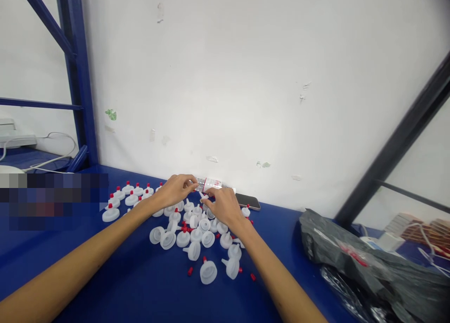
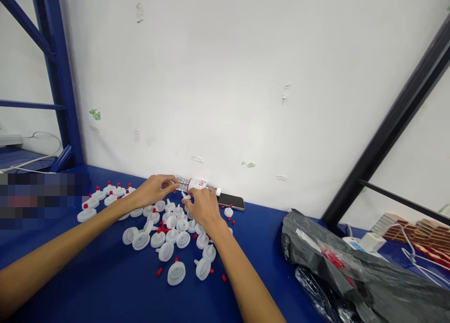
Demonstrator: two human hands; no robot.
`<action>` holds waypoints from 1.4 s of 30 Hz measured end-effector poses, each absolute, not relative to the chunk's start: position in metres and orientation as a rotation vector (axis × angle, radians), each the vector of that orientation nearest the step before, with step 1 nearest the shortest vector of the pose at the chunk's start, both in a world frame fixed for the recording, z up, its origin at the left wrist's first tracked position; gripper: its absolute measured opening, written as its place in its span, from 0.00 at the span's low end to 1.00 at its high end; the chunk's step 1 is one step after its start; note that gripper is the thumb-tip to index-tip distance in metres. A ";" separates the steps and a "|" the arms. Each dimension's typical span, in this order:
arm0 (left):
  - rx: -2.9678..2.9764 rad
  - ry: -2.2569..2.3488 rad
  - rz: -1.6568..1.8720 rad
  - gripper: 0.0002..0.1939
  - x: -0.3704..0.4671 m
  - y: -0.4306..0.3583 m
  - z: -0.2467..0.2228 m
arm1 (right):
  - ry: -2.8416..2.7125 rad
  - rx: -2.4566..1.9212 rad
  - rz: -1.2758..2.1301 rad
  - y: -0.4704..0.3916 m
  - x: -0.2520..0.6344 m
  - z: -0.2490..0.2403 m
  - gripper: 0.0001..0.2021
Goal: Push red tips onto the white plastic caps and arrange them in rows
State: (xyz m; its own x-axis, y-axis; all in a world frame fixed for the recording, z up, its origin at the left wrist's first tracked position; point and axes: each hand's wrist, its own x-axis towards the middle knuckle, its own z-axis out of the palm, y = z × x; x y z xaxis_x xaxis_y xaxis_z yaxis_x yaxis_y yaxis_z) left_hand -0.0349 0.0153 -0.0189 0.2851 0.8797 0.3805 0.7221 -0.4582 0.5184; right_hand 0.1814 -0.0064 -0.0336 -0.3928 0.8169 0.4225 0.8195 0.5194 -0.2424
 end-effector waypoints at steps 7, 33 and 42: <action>2.447 1.740 0.578 0.20 -0.056 -0.012 0.011 | -2.275 -1.382 -0.119 -0.008 0.184 -0.031 0.13; 2.385 1.396 0.333 0.07 -0.050 -0.023 -0.004 | -2.296 -1.364 -0.195 -0.009 0.188 -0.023 0.15; 2.454 1.420 0.427 0.05 -0.051 -0.024 -0.007 | -2.283 -1.322 -0.120 -0.010 0.188 -0.022 0.15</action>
State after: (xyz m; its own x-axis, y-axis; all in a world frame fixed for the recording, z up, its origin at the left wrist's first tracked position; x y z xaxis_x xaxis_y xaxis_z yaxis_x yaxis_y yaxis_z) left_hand -0.0512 -0.0237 -0.0066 0.4748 0.8724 0.1160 0.7917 -0.4810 0.3766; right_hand 0.1877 -0.0097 -0.0215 -0.4066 0.7907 0.4576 0.8343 0.5255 -0.1668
